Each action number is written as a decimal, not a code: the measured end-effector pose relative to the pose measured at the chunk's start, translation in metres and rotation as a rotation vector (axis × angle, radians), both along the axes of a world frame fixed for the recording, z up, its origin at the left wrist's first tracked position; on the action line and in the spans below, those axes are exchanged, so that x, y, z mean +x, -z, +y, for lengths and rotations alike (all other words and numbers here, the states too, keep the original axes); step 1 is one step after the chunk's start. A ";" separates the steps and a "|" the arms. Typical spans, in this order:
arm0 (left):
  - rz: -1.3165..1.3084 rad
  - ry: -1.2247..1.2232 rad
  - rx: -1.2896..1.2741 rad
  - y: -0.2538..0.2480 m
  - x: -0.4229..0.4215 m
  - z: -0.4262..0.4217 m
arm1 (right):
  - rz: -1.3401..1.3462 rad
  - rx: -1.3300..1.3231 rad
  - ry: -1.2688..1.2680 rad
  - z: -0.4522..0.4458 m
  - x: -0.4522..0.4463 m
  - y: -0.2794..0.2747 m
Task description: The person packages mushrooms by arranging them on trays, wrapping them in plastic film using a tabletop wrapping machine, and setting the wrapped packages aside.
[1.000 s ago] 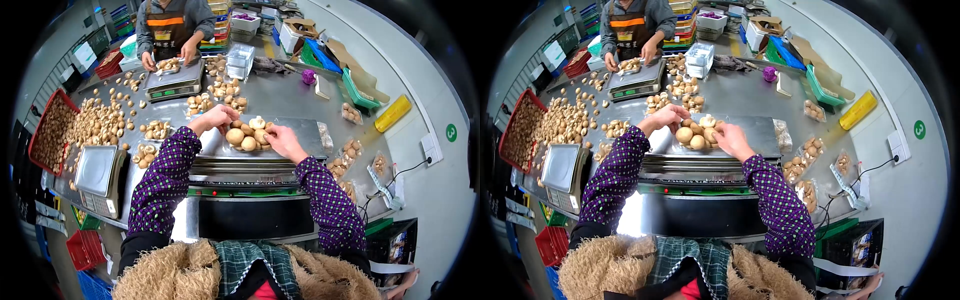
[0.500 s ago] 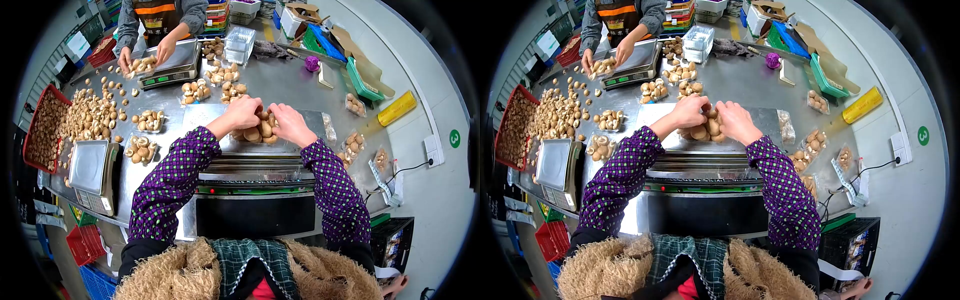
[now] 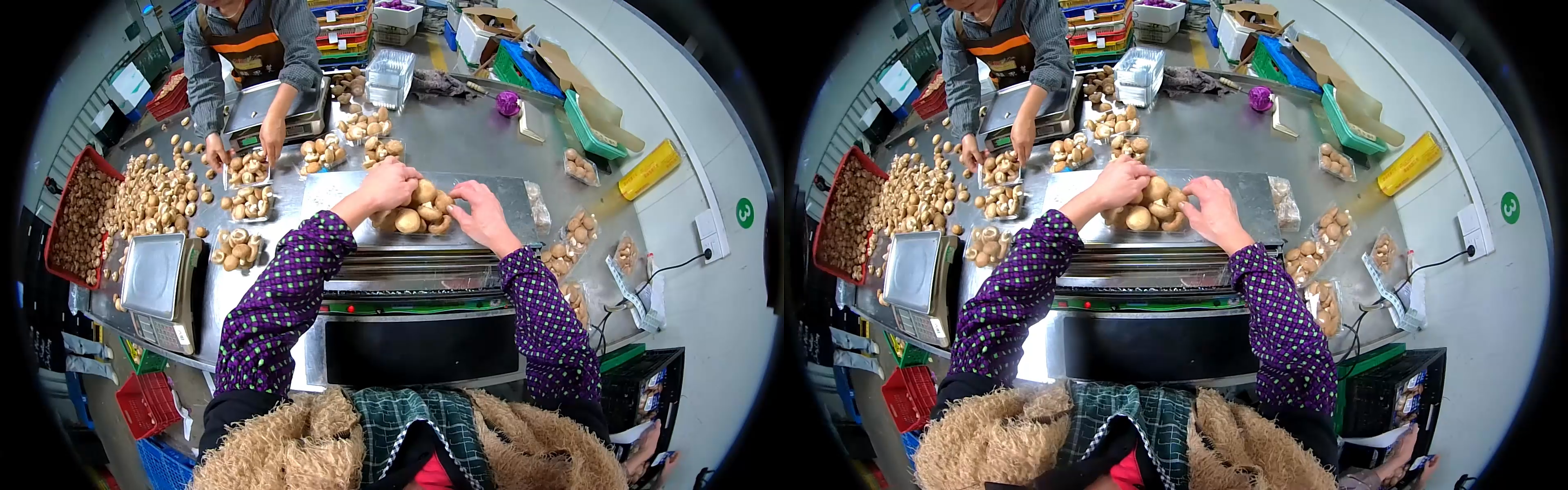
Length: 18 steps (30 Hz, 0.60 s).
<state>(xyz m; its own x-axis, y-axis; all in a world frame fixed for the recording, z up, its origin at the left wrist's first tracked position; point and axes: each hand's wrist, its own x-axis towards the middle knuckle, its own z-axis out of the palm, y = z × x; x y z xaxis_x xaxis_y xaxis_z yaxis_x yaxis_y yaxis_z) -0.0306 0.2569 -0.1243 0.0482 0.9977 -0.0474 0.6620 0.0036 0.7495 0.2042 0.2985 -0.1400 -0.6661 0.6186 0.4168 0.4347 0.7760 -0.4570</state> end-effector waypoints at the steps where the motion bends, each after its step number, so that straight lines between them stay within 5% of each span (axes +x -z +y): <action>1: 0.179 -0.021 0.116 0.001 0.003 -0.003 | -0.027 0.012 0.012 -0.001 0.000 -0.002; 2: 0.355 -0.044 0.231 0.002 0.005 -0.007 | -0.059 0.023 0.023 -0.002 -0.001 -0.004; 8: -0.026 -0.139 0.314 0.021 0.002 -0.007 | -0.074 0.185 0.129 -0.010 -0.002 -0.013; 12: 0.317 -0.208 0.174 0.016 0.021 -0.011 | -0.070 0.179 -0.012 -0.024 -0.014 0.006; 14: 0.217 -0.392 0.315 0.006 0.023 -0.013 | -0.108 0.176 -0.009 -0.025 -0.011 0.003; 17: -0.292 -0.405 0.424 -0.014 -0.008 -0.046 | 0.131 0.167 0.003 -0.029 0.018 -0.026; 18: -0.140 -0.383 0.349 -0.027 -0.018 -0.080 | 0.187 -0.015 -0.001 -0.028 0.044 -0.027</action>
